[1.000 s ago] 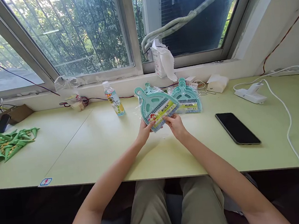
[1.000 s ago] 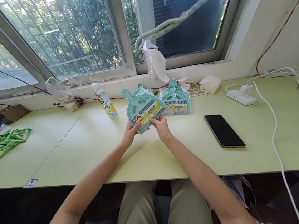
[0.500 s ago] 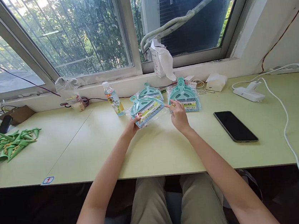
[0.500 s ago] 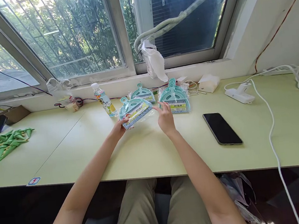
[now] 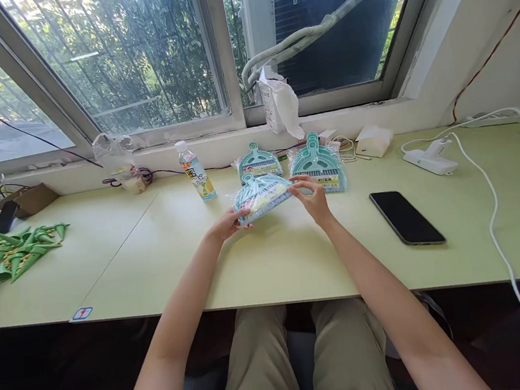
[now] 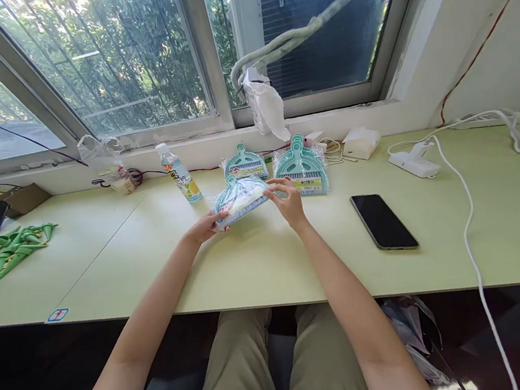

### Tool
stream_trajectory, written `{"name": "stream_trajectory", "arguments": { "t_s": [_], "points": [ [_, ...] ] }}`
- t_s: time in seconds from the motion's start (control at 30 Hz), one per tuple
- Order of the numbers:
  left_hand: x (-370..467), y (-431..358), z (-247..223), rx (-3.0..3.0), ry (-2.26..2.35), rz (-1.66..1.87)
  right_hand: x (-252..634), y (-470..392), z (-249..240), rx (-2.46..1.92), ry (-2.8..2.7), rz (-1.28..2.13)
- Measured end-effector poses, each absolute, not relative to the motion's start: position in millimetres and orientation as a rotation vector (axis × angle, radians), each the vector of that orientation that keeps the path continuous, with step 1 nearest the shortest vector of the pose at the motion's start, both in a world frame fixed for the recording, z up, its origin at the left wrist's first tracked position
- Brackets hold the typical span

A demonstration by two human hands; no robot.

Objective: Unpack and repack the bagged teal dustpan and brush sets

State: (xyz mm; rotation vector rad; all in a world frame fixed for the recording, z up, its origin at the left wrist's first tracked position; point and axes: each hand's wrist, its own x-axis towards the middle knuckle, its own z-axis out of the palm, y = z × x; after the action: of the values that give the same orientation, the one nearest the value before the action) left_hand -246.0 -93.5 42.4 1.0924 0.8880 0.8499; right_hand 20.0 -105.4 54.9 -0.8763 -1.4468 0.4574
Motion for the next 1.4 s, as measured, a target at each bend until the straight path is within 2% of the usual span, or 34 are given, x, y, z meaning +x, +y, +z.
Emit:
{"name": "stream_trajectory", "arguments": {
  "t_s": [0.33, 0.67, 0.77, 0.93, 1.0, 1.23, 1.4],
  "points": [
    [-242, -102, 47, 1.364, 0.877, 0.737, 18, -113, 56, -0.935, -1.445, 0.289],
    [-246, -110, 62, 1.489, 0.876, 0.719, 10, -112, 48, -0.918, -1.430, 0.402],
    [-250, -112, 66, 1.522, 0.871, 0.717, 8, -109, 45, -0.902, -1.346, 0.521],
    [-252, -114, 66, 1.552, 0.889, 0.730, 12, -99, 41, -1.015, -1.277, 1.042],
    [-248, -113, 64, 1.550, 0.907, 0.771, 14, -96, 40, -1.032, -1.218, 1.104],
    [-229, -107, 54, 1.451, 0.800, 0.986, 21, -90, 35, -1.065, -1.024, 1.000],
    [-219, -108, 49, 1.493, 1.058, 1.178, 19, -89, 35, -1.049, -1.098, 0.941]
  ]
}}
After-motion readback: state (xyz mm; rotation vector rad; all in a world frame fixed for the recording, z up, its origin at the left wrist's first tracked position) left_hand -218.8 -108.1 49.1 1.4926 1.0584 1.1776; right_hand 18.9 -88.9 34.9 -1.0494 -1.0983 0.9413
